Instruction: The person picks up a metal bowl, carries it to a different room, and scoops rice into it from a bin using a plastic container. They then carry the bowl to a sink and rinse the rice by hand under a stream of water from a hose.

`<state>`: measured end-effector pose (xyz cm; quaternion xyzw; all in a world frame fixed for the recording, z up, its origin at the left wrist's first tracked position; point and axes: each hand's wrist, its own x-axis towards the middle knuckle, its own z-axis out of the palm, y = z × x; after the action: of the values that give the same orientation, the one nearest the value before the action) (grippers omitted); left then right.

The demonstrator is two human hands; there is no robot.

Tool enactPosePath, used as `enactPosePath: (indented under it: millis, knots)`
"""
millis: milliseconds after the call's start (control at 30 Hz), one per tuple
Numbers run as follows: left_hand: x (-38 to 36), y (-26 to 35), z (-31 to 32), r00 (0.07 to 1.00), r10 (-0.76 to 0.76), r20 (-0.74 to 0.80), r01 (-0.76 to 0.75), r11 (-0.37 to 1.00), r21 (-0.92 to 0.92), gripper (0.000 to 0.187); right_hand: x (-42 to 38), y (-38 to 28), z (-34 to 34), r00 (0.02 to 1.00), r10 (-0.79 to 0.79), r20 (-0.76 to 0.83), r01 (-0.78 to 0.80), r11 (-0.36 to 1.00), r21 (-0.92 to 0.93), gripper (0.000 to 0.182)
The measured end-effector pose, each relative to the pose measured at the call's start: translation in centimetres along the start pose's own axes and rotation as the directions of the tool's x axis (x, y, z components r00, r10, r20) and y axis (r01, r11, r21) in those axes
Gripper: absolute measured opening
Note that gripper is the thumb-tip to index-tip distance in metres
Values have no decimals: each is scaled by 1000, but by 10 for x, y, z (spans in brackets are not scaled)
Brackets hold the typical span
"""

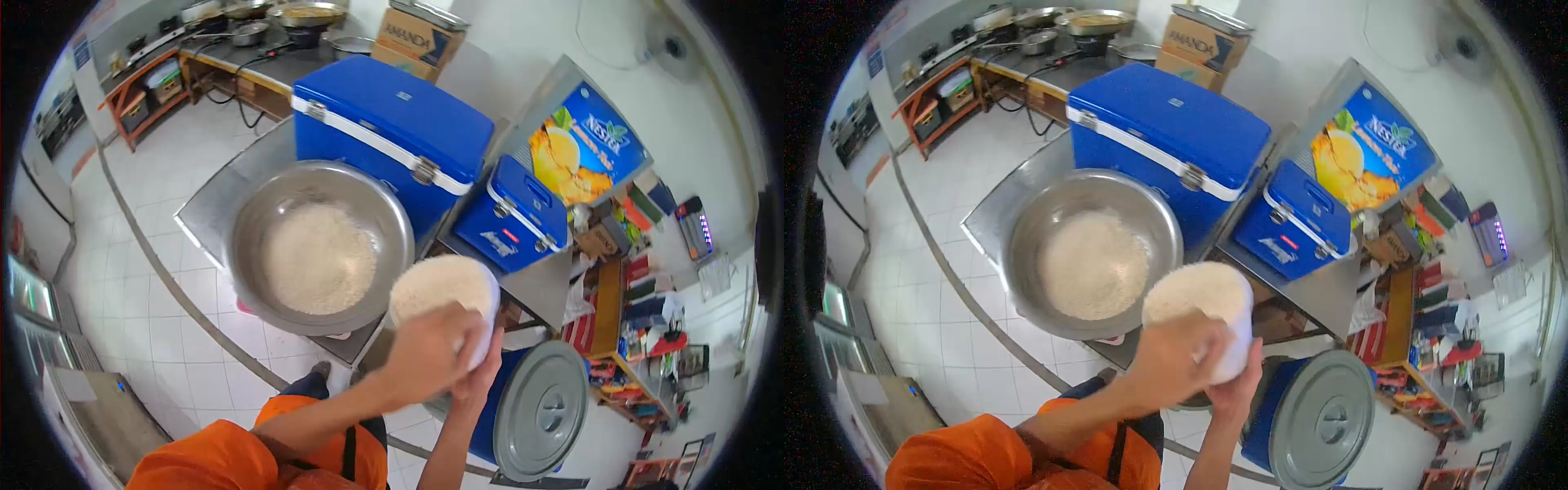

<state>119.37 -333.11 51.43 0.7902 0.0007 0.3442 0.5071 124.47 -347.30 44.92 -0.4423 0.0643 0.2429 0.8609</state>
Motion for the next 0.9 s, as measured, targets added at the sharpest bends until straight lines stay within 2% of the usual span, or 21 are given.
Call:
enactPosePath:
  millis: [33,133,267,300,367,400,500,533,633,733,833,900]
  knots:
    - [6,-8,-14,996,-58,-62,56,998,-41,10,3,-3,23,993,97,68,-102,992,70,69]
    - [18,-49,-47,941,-226,-252,149,945,-290,19,14,-3,72,982,185,43,-172,961,-214,68]
    - [14,-89,-81,829,-491,-267,317,806,-500,26,50,6,101,970,232,67,-160,825,-541,79]
    - [9,-99,-83,793,-545,-270,338,764,-550,27,57,8,108,986,154,67,-78,770,-633,79]
    - [-1,-117,-87,728,-621,-289,352,701,-620,28,69,15,126,995,-12,96,83,617,-783,79]
    - [-7,-124,-86,700,-647,-303,354,682,-640,29,58,15,149,997,-60,45,71,576,-814,85]
    - [-23,-135,-80,638,-693,-335,337,643,-688,31,68,13,170,965,-174,197,238,256,-937,90]
    - [-26,-137,-77,624,-702,-344,329,635,-700,31,74,12,171,943,-217,252,288,158,-944,98]
    - [-29,-143,-59,549,-723,-420,198,601,-775,33,55,9,211,927,-231,294,289,-59,-956,107]
    - [-31,-150,-52,436,-787,-436,129,534,-835,31,46,23,231,903,-224,367,305,-269,-914,107]
    - [-27,-144,-57,403,-675,-617,154,715,-682,29,60,30,220,863,-242,443,431,-103,-897,94]
    - [-14,-137,-67,375,-641,-669,172,758,-630,29,63,30,207,883,-249,399,444,165,-881,79]
